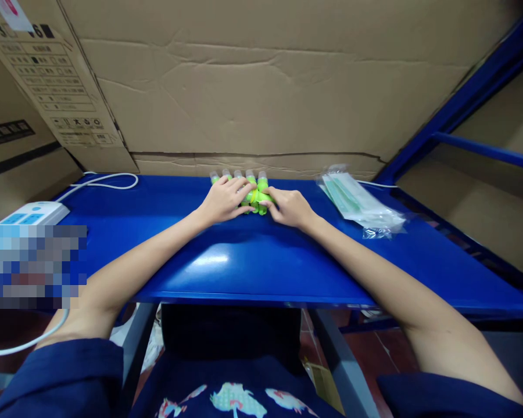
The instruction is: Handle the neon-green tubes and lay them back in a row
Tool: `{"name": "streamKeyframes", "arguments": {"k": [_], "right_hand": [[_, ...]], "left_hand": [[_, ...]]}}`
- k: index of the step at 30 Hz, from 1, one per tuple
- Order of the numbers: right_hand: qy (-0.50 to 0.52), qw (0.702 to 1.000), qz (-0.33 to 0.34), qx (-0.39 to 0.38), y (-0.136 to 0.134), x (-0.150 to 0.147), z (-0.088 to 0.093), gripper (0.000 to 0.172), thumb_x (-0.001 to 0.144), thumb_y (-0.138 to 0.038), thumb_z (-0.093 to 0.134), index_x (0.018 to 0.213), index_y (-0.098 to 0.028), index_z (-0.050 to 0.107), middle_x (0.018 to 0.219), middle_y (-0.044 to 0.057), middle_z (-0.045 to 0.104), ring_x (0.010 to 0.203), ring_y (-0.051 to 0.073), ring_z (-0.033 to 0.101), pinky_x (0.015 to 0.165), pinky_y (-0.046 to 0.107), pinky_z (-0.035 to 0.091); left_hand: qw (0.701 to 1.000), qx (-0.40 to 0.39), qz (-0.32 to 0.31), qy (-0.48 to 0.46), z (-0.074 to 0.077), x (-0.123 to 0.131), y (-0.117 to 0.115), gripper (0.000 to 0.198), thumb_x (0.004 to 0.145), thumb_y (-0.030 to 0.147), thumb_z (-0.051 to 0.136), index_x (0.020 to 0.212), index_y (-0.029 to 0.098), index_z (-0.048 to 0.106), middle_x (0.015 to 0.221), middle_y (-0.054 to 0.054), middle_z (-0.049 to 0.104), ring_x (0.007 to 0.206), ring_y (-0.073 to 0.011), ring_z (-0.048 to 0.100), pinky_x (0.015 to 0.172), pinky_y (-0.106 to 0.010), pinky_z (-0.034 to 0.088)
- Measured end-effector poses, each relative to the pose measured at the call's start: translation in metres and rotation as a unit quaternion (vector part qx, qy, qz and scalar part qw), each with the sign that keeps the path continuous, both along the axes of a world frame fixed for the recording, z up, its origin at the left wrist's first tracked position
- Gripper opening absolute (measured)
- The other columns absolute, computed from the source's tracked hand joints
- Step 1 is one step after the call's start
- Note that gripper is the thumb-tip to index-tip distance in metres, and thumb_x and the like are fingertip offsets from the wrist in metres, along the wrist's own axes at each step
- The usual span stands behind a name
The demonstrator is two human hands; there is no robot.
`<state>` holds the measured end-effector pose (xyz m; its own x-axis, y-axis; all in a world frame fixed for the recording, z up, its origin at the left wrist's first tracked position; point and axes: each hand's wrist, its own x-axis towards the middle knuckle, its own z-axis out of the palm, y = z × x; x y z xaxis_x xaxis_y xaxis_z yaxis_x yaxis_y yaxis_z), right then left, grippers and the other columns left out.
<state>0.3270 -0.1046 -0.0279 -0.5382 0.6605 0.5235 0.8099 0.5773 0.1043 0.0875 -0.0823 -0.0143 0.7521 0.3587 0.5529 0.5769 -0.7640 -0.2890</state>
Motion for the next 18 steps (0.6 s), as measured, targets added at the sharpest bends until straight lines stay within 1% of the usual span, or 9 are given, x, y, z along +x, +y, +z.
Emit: {"name": "streamKeyframes", "arguments": {"k": [3,6,8,11,15,16,18], "right_hand": [[-0.017,1.0,-0.008,-0.025,-0.004,-0.003,0.002,0.039,0.101,-0.033,0.036,0.119,-0.01,0.063,0.102,0.017,0.077,0.087,0.029,0.072,0.068,0.033,0.046],[-0.03,0.998,-0.017,-0.048,-0.006,-0.005,0.005,0.038,0.102,-0.031,0.034,0.116,-0.011,0.063,0.099,0.016,0.077,0.083,0.029,0.072,0.066,0.033,0.043],[-0.039,0.997,-0.029,-0.065,-0.008,-0.007,0.008,0.038,0.103,-0.031,0.033,0.115,-0.012,0.063,0.099,0.016,0.077,0.084,0.029,0.073,0.066,0.033,0.043],[-0.033,0.995,-0.039,-0.085,-0.009,-0.01,0.013,0.037,0.105,-0.034,0.032,0.115,-0.014,0.062,0.103,0.015,0.077,0.089,0.03,0.073,0.068,0.034,0.045],[0.009,0.997,-0.021,-0.077,-0.01,-0.016,0.015,0.04,0.105,-0.041,0.04,0.125,-0.011,0.057,0.12,0.018,0.072,0.103,0.032,0.071,0.081,0.037,0.049],[0.014,0.997,-0.019,-0.073,-0.011,-0.018,0.014,0.042,0.104,-0.043,0.042,0.127,-0.011,0.056,0.121,0.019,0.072,0.104,0.033,0.07,0.084,0.038,0.049],[0.021,0.997,-0.019,-0.071,-0.013,-0.02,0.013,0.046,0.102,-0.046,0.045,0.128,-0.01,0.055,0.12,0.019,0.072,0.102,0.034,0.07,0.083,0.039,0.05]], "left_hand": [[1.0,0.026,0.0,0.005,0.0,0.001,-0.002,0.07,0.1,0.069,0.032,0.132,0.013,0.06,0.121,-0.018,0.07,0.105,-0.0307,0.066,0.08,-0.039,0.04],[0.999,0.039,0.012,0.015,0.0,0.002,-0.003,0.067,0.103,0.064,0.025,0.127,0.014,0.063,0.118,-0.017,0.071,0.103,-0.0291,0.067,0.079,-0.038,0.04],[0.999,0.038,0.018,0.019,-0.001,0.002,-0.002,0.064,0.105,0.061,0.025,0.124,0.014,0.064,0.116,-0.016,0.071,0.102,-0.0284,0.067,0.078,-0.038,0.04],[1.0,0.016,0.023,0.013,-0.001,-0.001,0.002,0.059,0.104,0.06,0.033,0.124,0.015,0.065,0.114,-0.015,0.071,0.099,-0.0282,0.068,0.078,-0.037,0.041],[0.999,-0.017,0.046,-0.018,-0.001,-0.006,0.007,0.057,0.1,0.06,0.044,0.126,0.013,0.064,0.107,-0.016,0.071,0.097,-0.0293,0.068,0.076,-0.037,0.043],[0.998,-0.023,0.049,-0.024,-0.001,-0.006,0.007,0.057,0.099,0.059,0.046,0.126,0.012,0.064,0.106,-0.016,0.071,0.097,-0.0297,0.069,0.076,-0.037,0.044],[0.998,-0.032,0.048,-0.028,-0.001,-0.005,0.005,0.055,0.098,0.057,0.049,0.125,0.012,0.064,0.104,-0.016,0.072,0.096,-0.03,0.069,0.075,-0.036,0.045]]}}
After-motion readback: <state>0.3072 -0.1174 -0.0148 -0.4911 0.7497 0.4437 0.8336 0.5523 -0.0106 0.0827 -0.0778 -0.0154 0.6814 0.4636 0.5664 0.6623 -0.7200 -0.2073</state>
